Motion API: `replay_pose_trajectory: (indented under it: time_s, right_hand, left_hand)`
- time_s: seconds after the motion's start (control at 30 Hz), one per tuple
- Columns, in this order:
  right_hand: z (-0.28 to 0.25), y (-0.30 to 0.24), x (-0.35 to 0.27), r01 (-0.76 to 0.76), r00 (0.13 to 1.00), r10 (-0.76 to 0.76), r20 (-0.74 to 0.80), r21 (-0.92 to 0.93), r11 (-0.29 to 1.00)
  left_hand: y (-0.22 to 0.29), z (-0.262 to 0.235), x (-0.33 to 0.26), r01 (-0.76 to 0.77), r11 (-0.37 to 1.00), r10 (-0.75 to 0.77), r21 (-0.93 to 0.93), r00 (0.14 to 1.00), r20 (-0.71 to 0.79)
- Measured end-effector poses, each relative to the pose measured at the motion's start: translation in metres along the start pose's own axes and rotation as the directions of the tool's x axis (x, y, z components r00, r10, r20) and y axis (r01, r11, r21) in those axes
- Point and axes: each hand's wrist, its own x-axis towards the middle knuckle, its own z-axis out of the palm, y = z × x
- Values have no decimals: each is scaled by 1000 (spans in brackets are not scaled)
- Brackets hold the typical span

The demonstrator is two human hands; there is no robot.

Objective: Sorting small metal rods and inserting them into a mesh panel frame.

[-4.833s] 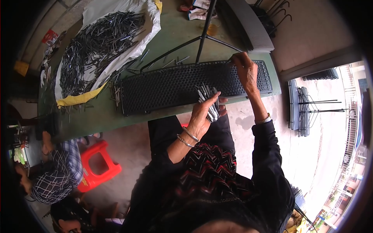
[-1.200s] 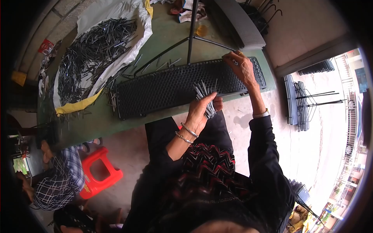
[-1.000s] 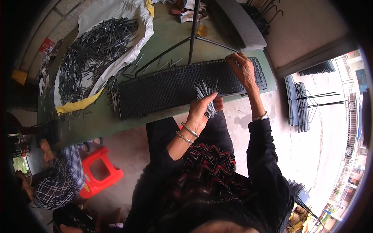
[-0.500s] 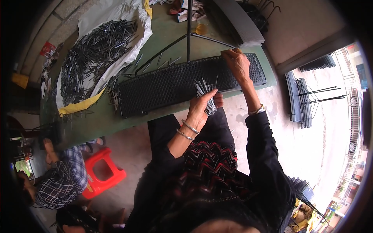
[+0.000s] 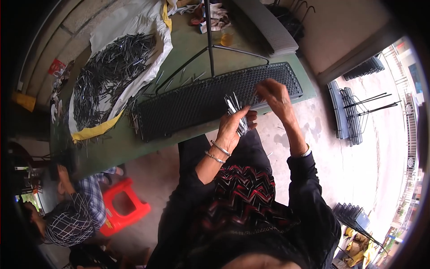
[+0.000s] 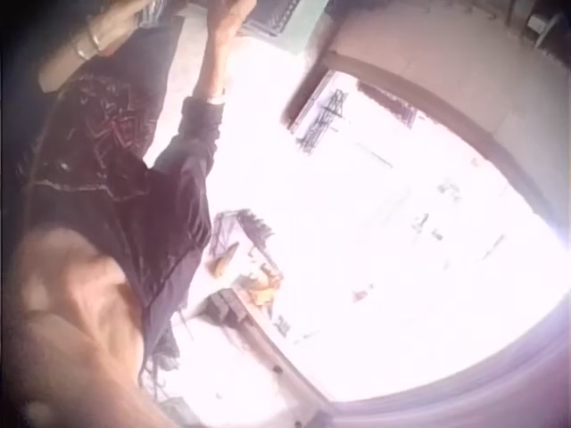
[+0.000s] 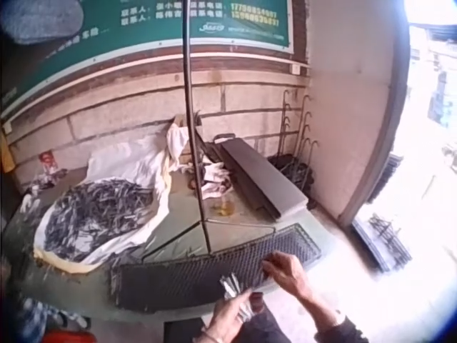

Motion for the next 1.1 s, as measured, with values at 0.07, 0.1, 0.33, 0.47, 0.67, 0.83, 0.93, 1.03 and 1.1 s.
replay_pose_trajectory:
  time_s: [0.07,0.1,0.33,0.47,0.67,0.83,0.93,1.03,1.1]
  right_hand:
    - [-1,0,9,-28,983,20,-181,-39,999]
    - [-2,2,16,-1,943,-33,-332,-102,995]
    - [3,48,64,143,804,-255,-537,-242,960]
    - [3,60,73,156,810,-328,-486,-360,920]
    - [-1,45,69,125,876,-258,-407,-326,937]
    - [-1,53,68,140,883,-335,-329,-497,856]
    - [-6,45,70,108,914,-308,-263,-575,811]
    - [-7,53,76,174,941,-320,-112,-649,740]
    - [-6,48,69,135,938,-304,-164,-637,759]
  left_hand:
    - [2,2,2,31,999,-31,13,999,-7]
    - [3,4,4,61,998,-61,23,998,-17]
    - [6,18,21,63,993,-74,101,992,104]
    - [12,24,25,76,989,-86,124,993,82]
    - [10,21,33,62,987,-74,151,994,78]
    - [6,19,36,61,988,-79,145,989,122]
    - [5,18,36,78,986,-96,148,988,118]
    - [6,16,38,85,984,-107,155,984,139]
    - [7,15,37,78,985,-104,156,981,166]
